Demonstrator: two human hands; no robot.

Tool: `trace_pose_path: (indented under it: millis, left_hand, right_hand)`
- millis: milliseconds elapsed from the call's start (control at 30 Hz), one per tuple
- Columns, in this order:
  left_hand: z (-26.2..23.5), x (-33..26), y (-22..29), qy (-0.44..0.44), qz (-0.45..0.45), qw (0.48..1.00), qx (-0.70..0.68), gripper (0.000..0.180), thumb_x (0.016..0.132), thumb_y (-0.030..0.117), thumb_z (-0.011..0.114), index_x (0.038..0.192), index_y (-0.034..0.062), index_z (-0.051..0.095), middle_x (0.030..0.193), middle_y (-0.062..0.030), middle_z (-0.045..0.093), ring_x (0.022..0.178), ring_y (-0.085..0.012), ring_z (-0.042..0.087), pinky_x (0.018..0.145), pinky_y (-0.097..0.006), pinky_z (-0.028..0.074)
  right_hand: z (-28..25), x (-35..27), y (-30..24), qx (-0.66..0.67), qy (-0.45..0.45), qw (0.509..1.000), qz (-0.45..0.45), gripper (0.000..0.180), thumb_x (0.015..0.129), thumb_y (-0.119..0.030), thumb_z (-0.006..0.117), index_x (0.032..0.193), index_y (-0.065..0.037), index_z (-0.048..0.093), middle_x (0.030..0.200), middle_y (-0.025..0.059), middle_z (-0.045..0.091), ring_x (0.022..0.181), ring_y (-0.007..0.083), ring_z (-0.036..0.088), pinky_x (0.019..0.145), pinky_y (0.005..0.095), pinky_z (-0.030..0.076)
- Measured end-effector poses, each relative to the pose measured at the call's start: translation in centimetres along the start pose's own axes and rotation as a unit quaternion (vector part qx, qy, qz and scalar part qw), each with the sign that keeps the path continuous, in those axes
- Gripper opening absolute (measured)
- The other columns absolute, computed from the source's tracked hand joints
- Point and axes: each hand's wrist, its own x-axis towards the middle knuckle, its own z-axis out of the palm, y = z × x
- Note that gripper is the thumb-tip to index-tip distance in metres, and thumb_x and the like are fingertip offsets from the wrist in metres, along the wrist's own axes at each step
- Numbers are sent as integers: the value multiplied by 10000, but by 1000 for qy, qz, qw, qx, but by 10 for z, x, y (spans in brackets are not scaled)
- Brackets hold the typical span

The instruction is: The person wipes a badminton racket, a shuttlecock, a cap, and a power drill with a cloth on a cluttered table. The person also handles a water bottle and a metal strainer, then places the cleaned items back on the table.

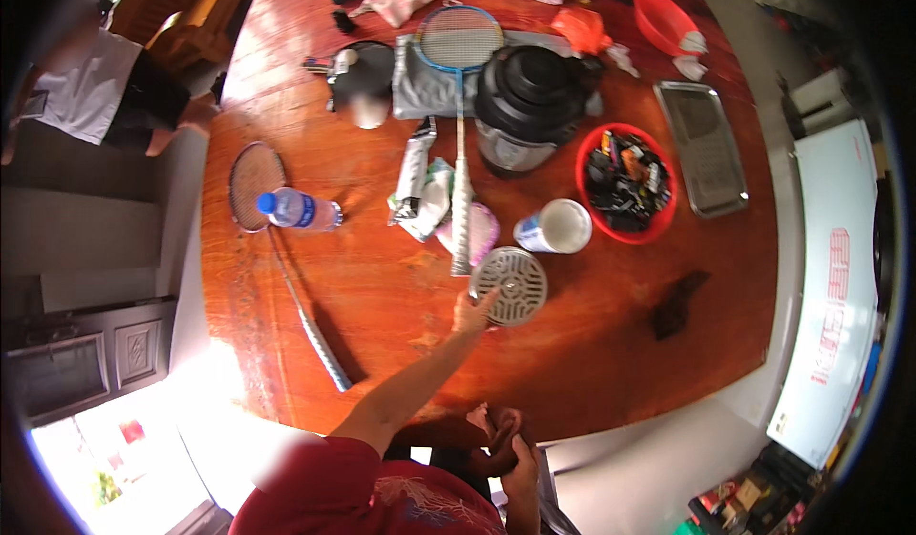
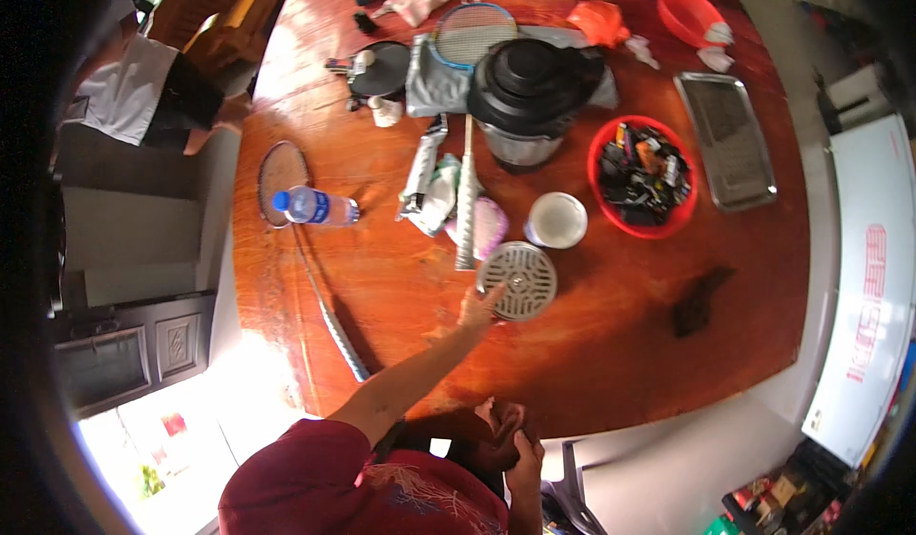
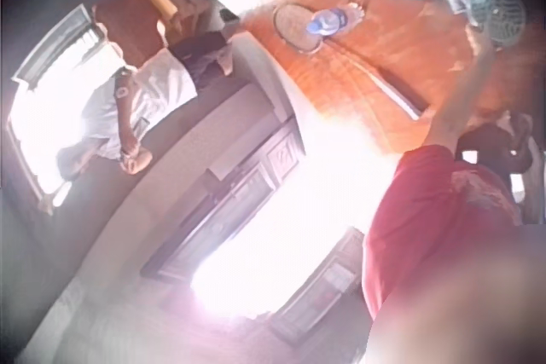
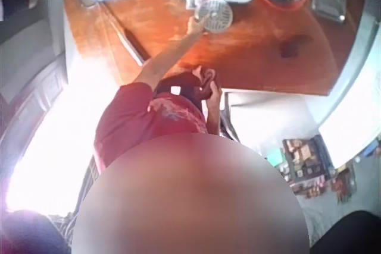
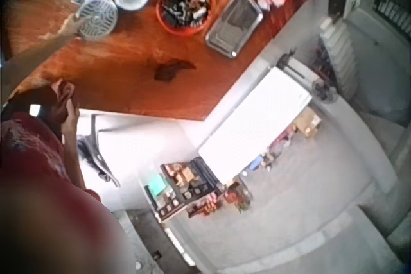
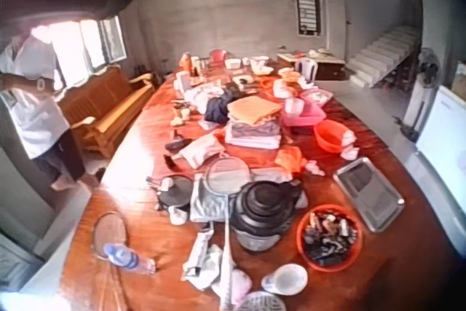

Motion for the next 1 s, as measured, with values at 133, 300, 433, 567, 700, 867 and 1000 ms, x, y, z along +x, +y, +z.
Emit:
trace_pose_path:
  millis: [133, 300, 433, 567, 700, 867, 1000]
  left_hand:
    - [5, -3, -13, 89, 52, 995, 4, 592, 745, 333, 770, 1127, 5, 459, 955, -82, 613, 777, -161, 629, 552, -307, 556]
    - [-16, -8, -6, 61, 10, 998, -17, 582, 738, 321, 774, 1135, -12, 509, 997, -77, 597, 783, -142, 596, 567, -270, 503]
    - [-56, -9, 16, -35, -71, 994, -81, 582, 755, 300, 765, 1183, 6, 504, 1024, -85, 590, 800, -139, 589, 573, -268, 495]
    - [-112, -2, 46, 264, 98, 959, -43, 523, 778, 185, 750, 1148, 59, 402, 923, -57, 506, 770, -135, 506, 607, -265, 482]
    - [-192, 40, 106, 413, 360, 836, -28, 649, 708, 109, 786, 1199, 67, 363, 1098, -91, 383, 898, -197, 493, 705, -291, 482]
    - [-221, 52, 189, 397, 489, 760, 159, 698, 638, 127, 837, 1190, 51, 415, 1178, -118, 438, 948, -226, 550, 794, -319, 499]
    - [-222, 56, 201, 285, 467, 837, -8, 533, 660, 54, 807, 1096, 47, 502, 1037, -77, 571, 905, -197, 592, 789, -318, 514]
  right_hand:
    - [17, 6, -5, -20, -2, 1000, -8, 342, 888, -142, 521, 1193, 10, 548, 1163, 97, 574, 1059, 205, 554, 929, 317, 434]
    - [34, 17, -7, -51, -21, 998, -12, 365, 870, -152, 535, 1194, 13, 547, 1170, 92, 567, 1082, 200, 541, 947, 322, 416]
    - [54, 21, -8, -57, -48, 997, -10, 378, 862, -149, 533, 1204, 13, 540, 1177, 89, 563, 1101, 198, 531, 965, 328, 400]
    - [53, 29, 3, -50, -60, 997, 1, 399, 874, -129, 533, 1242, 18, 491, 1210, 103, 542, 1132, 217, 516, 993, 360, 390]
    - [67, 29, 5, -64, -76, 995, -11, 403, 866, -136, 519, 1237, 19, 494, 1208, 101, 543, 1143, 219, 510, 1007, 369, 378]
    - [72, 30, 9, -95, -82, 992, -27, 401, 839, -133, 509, 1209, 22, 517, 1183, 95, 552, 1137, 215, 510, 1002, 369, 376]
    - [79, 25, 7, -108, -84, 990, -30, 393, 829, -127, 510, 1191, 25, 533, 1183, 101, 555, 1131, 223, 513, 998, 369, 376]
